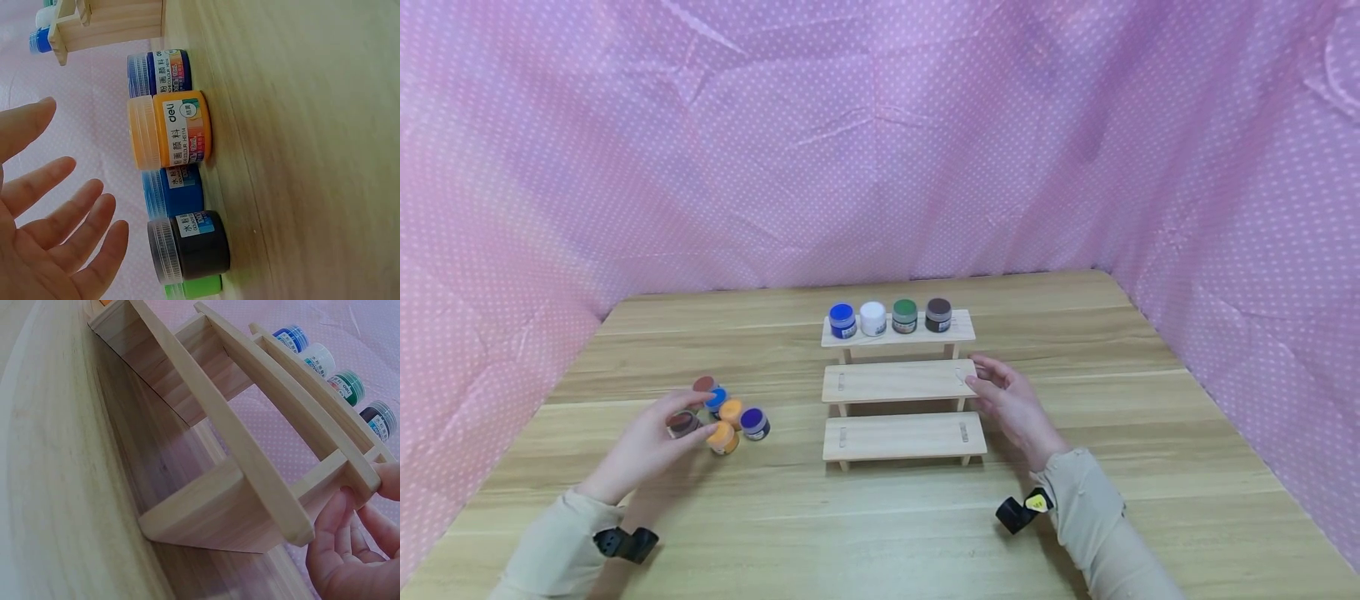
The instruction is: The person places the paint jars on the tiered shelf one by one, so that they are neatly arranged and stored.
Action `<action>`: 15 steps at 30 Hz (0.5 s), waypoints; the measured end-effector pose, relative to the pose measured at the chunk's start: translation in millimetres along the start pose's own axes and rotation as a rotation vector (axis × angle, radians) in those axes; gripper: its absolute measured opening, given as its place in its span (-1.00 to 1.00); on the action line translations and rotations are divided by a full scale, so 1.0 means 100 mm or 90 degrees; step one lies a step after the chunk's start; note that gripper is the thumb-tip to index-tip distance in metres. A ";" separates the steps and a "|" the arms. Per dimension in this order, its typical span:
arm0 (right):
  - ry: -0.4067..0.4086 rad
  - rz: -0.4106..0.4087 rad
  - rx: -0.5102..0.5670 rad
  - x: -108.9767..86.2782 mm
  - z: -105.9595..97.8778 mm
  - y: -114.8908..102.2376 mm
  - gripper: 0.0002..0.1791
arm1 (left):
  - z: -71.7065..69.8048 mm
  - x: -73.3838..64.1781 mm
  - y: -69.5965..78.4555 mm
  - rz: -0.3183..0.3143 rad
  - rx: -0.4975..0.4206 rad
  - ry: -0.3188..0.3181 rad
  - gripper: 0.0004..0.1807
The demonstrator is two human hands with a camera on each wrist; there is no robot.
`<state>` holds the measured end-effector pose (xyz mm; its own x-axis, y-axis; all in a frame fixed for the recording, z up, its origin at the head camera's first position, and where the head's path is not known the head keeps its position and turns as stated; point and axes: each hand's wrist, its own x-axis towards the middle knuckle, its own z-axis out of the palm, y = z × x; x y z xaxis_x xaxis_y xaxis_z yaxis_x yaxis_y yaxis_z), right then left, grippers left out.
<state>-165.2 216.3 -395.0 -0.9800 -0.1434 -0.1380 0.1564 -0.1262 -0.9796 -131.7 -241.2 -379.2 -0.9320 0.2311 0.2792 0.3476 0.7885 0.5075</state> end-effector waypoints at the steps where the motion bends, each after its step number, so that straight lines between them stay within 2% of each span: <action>1: 0.003 0.004 0.000 0.00 0.00 0.00 -0.63 | 0.00 0.00 0.00 -0.004 -0.003 -0.006 -0.54; 6: 0.006 0.015 0.002 0.01 0.00 -0.01 -0.33 | 0.00 0.00 -0.01 -0.010 -0.002 -0.027 -0.53; 10: 0.007 0.017 0.009 0.00 0.00 -0.02 -0.31 | 0.01 0.00 -0.01 -0.006 -0.001 -0.039 -0.54; 15: 0.008 0.017 0.009 0.00 0.01 -0.02 -0.30 | 0.01 0.01 0.00 -0.021 -0.002 -0.073 -0.53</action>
<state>-165.4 215.9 -393.3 -0.9770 -0.1346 -0.1654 0.1837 -0.1371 -0.9734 -132.5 -240.8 -379.9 -0.9488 0.2683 0.1670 0.3160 0.7952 0.5175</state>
